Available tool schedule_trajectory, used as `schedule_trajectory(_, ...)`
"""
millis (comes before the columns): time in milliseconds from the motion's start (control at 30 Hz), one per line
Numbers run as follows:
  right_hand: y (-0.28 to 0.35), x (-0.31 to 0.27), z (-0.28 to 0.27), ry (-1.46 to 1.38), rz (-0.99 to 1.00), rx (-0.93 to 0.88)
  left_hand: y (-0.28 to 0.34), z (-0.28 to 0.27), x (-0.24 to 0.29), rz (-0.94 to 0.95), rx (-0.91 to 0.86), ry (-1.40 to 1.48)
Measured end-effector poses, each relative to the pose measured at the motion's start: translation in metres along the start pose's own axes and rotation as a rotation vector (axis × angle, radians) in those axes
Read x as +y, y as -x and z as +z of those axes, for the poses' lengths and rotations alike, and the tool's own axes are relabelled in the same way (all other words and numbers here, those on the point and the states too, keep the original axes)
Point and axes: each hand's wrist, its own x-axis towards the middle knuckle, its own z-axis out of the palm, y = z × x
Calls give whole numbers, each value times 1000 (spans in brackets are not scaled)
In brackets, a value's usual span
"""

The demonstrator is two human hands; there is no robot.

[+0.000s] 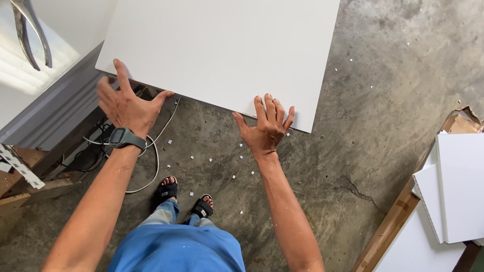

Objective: The person holds a large white foam board on a workbench and aligns a long white perforated plastic strip along its edge, pressing the strip into place by hand. They use pliers to crimp or secure the strip, reposition the board, and handle additional boards and strips from a stack on the bench.

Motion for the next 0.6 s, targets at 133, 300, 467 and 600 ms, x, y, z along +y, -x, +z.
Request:
schedule_trajectory(133, 1, 2, -1, -6, -7, 9, -24, 41, -37, 251, 353, -67)
schedule_trajectory(300, 2, 2, 4, -2, -23, 11, -31, 25, -26, 175, 229, 84)
schedule_trajectory(467, 2, 1, 4, -28, -15, 28, -36, 27, -48, 279, 333, 405)
schedule_trajectory(600, 2, 0, 4, -9, 3, 10, -36, 18, -50, 237, 320, 831)
